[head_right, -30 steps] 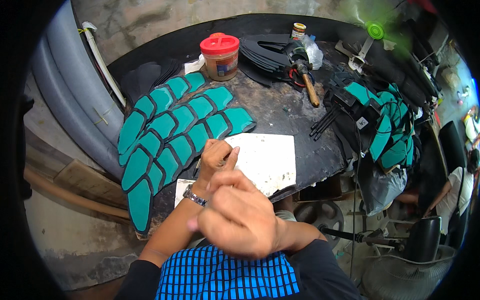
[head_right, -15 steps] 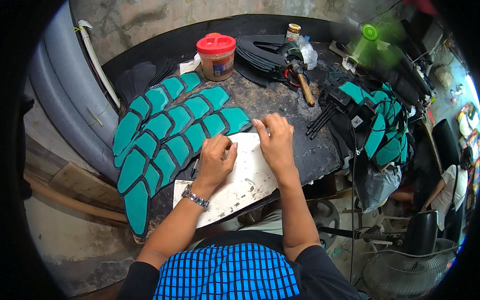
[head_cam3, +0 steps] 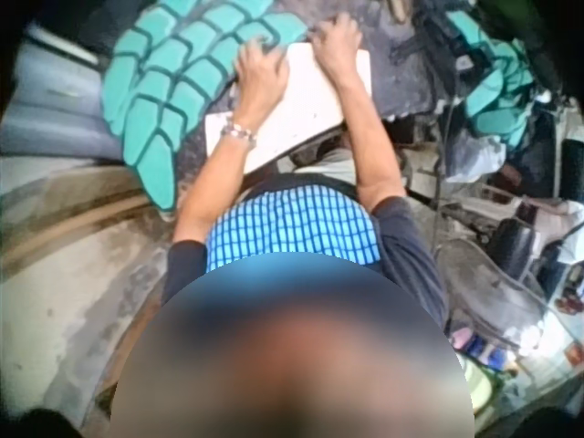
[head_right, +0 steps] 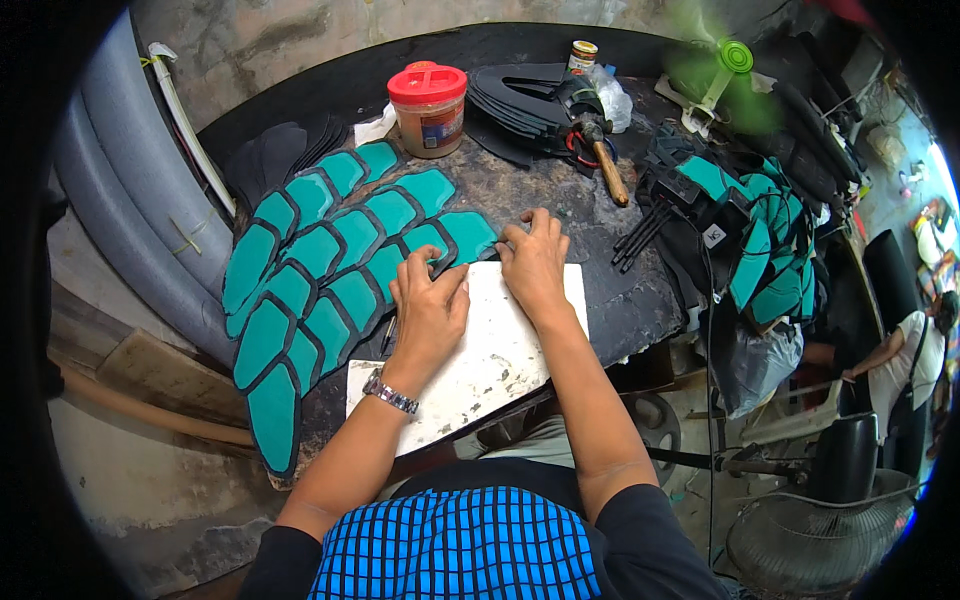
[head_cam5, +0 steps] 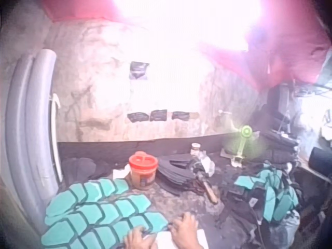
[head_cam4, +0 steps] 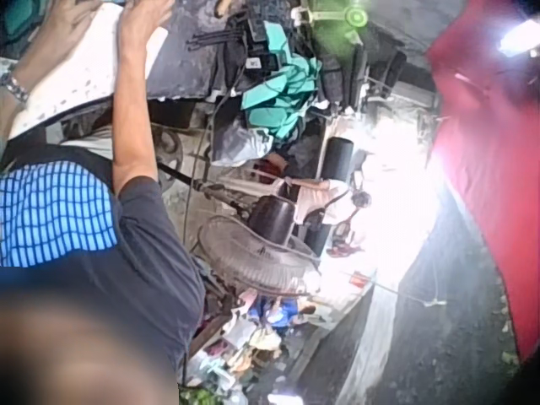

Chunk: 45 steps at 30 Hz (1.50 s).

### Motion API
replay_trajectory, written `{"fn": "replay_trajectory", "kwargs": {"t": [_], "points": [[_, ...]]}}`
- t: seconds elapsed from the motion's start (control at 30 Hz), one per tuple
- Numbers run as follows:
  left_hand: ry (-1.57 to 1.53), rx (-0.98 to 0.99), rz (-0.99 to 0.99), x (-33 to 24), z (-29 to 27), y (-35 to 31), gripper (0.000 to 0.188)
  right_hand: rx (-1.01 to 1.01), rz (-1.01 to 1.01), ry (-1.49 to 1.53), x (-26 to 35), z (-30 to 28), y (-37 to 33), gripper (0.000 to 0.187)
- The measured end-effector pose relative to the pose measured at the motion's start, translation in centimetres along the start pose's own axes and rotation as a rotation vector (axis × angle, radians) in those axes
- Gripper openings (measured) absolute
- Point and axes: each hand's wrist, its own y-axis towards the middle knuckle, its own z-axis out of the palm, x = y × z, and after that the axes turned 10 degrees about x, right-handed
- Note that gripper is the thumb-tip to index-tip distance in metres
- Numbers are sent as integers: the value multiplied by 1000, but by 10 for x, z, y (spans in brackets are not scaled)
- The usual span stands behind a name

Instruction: The person repeatedly picks teal insole-like pieces and black border strips, presses them together by hand, and stacks the assembled units on a white board. They occasionally reach for a container of adhesive and handle black foam pieces before returning to the insole assembly.

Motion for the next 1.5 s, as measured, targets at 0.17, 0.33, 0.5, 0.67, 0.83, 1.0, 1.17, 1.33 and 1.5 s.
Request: {"fn": "replay_trajectory", "kwargs": {"t": [0.17, 0.33, 0.5, 0.67, 0.83, 1.0, 1.17, 1.33, 1.5], "points": [[3, 13, -7, 0, 0, 0, 26, 12, -5, 81, -5, 5, 2, 13], [1, 7, -6, 1, 0, 0, 25, -62, 32, 199, -10, 6, 6, 12], [9, 7, -6, 0, 1, 0, 25, -20, 58, 469, -13, 1, 4, 10], [-3, -2, -6, -1, 0, -1, 25, -247, -34, 380, -16, -2, 4, 14], [-9, 8, -7, -2, -2, -1, 25, -359, 224, 564, -32, -25, -10, 15], [23, -15, 30, -2, -3, 0, 22, -18, 364, -101, -75, -118, -77, 28], [31, -25, 95, -5, 3, 1, 26, -217, 196, -495, -74, -168, -123, 26], [-43, -28, 139, -5, -4, 1, 32, -103, 187, 150, -18, -145, -91, 28], [-387, 98, 204, -9, -14, 3, 51, -55, -308, 160, 43, -93, -89, 16]]}}
